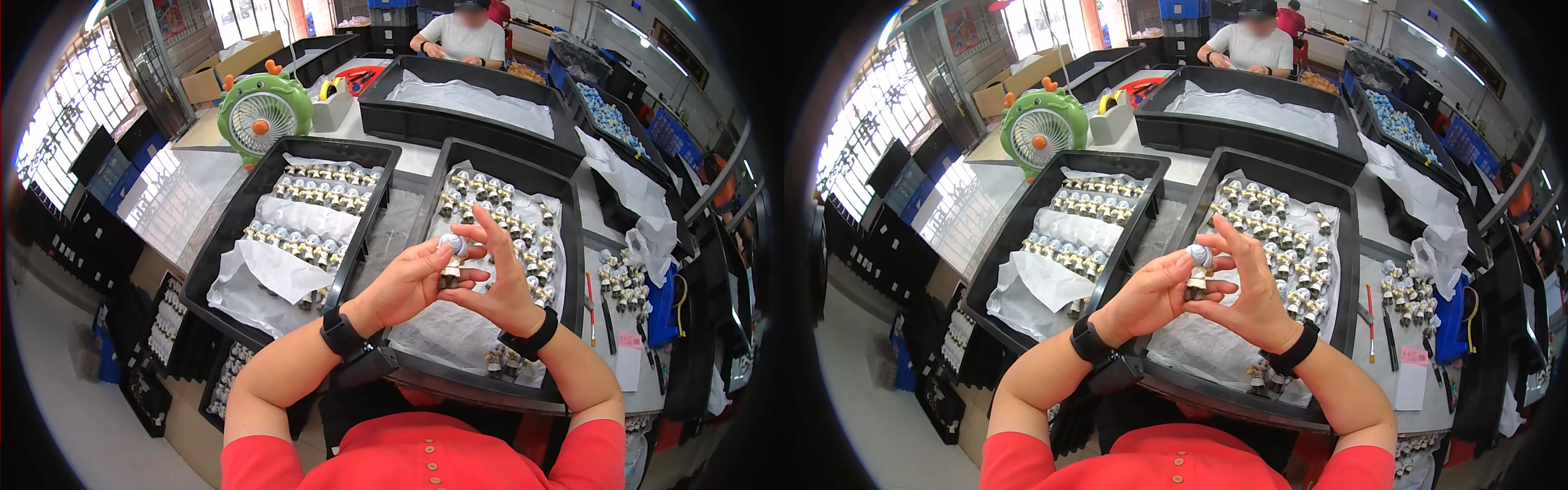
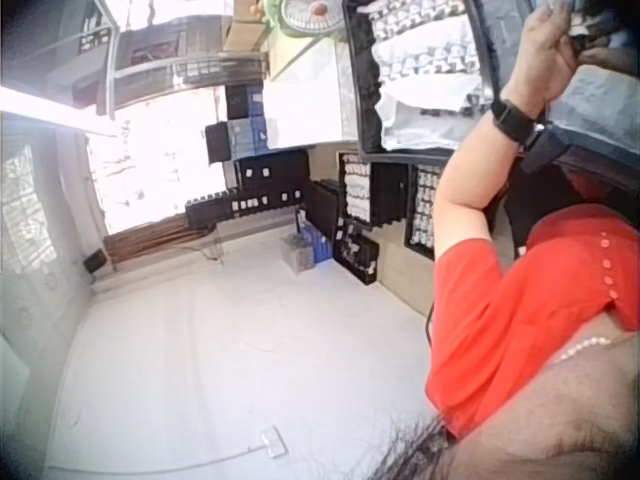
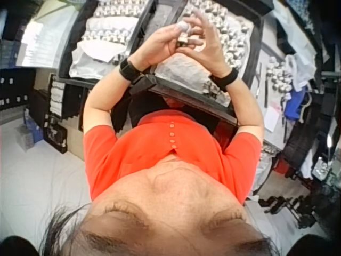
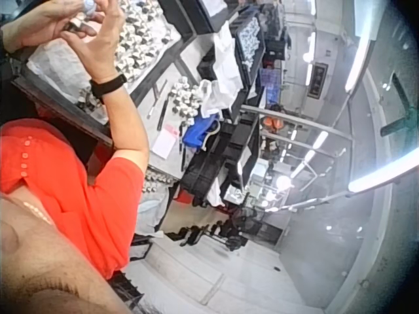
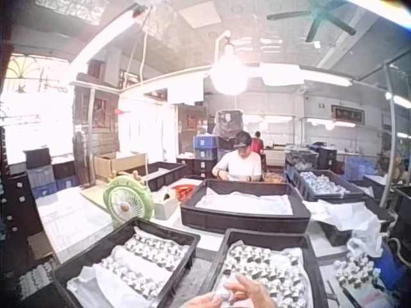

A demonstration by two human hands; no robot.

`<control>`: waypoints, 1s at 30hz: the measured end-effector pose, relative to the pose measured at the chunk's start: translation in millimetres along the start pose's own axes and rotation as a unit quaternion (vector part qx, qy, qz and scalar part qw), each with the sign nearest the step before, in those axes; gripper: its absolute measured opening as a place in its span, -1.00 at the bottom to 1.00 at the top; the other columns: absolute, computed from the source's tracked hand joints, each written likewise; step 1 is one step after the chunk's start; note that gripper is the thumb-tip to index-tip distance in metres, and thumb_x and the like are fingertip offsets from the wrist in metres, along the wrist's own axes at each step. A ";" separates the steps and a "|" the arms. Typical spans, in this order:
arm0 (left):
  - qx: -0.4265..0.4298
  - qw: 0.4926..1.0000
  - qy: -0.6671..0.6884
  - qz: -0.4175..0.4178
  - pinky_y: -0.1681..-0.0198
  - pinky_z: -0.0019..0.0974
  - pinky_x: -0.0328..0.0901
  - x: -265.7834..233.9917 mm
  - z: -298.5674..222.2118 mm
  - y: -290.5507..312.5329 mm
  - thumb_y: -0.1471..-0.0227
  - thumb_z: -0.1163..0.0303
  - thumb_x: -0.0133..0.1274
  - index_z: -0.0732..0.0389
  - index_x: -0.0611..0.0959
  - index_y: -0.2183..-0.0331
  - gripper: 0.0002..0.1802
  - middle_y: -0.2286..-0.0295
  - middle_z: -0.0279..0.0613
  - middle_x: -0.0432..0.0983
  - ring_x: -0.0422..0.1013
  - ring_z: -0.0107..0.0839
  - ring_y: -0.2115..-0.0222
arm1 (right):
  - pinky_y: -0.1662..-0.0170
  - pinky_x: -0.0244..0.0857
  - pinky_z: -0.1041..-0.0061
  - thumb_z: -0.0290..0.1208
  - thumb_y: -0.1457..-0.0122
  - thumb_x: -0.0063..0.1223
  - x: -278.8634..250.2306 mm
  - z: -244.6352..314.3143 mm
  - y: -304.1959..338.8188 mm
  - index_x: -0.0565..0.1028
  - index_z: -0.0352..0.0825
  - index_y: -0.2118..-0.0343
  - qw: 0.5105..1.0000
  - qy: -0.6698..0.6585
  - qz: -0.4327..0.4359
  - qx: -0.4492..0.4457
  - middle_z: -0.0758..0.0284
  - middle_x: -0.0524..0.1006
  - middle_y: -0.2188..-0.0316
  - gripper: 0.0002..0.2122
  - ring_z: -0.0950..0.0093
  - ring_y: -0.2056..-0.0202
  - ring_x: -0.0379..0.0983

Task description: The person picks up small brass valve-like components from a tray and wraps the top of each with a small piece of white material. They then place the wrapped items into a separate tray lined with white paper. The process is repeated for multiple units throughout the clip.

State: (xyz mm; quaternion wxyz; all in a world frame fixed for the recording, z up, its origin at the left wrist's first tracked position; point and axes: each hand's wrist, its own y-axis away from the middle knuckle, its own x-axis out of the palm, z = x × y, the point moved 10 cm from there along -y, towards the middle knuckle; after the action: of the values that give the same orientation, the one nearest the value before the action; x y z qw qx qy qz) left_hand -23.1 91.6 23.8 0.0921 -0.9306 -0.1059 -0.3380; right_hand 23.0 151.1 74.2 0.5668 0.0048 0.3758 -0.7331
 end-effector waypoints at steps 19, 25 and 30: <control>0.009 0.999 0.033 0.043 0.00 -0.24 0.29 6.7 -2.2 -2.2 -0.21 0.10 -0.20 0.22 0.15 -0.18 -0.39 -0.01 -0.06 0.25 0.36 -0.27 0.08 | -0.01 0.23 0.38 -0.48 0.31 0.43 -6.6 5.4 -0.5 0.08 -0.23 -0.22 0.999 0.035 -0.032 -0.016 0.26 0.38 0.06 -0.05 0.36 0.02 0.30; 0.022 0.999 0.029 0.033 0.04 -0.24 0.32 2.8 -2.8 -2.3 -0.23 0.11 -0.23 0.23 0.19 -0.15 -0.43 0.03 -0.07 0.30 0.37 -0.27 0.10 | -0.03 0.21 0.39 -0.45 0.30 0.42 -8.2 5.2 -1.4 0.11 -0.25 -0.20 0.998 0.052 -0.026 -0.004 0.25 0.38 0.06 -0.07 0.36 0.04 0.32; 0.028 0.999 0.029 0.015 0.17 -0.33 0.39 -3.5 -1.9 -2.5 -0.21 0.16 -0.15 0.22 0.28 -0.09 -0.50 0.09 -0.14 0.37 0.41 -0.33 0.15 | -0.03 0.22 0.39 -0.44 0.30 0.42 -6.7 2.7 -0.6 0.11 -0.26 -0.20 0.998 0.065 -0.020 0.002 0.24 0.36 0.04 -0.08 0.36 0.03 0.32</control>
State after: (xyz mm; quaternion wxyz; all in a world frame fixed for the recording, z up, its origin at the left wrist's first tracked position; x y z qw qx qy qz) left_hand -27.5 93.0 23.2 0.1258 -0.9189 -0.0987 -0.3607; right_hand 26.0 155.2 79.4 0.5261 0.0459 0.4106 -0.7433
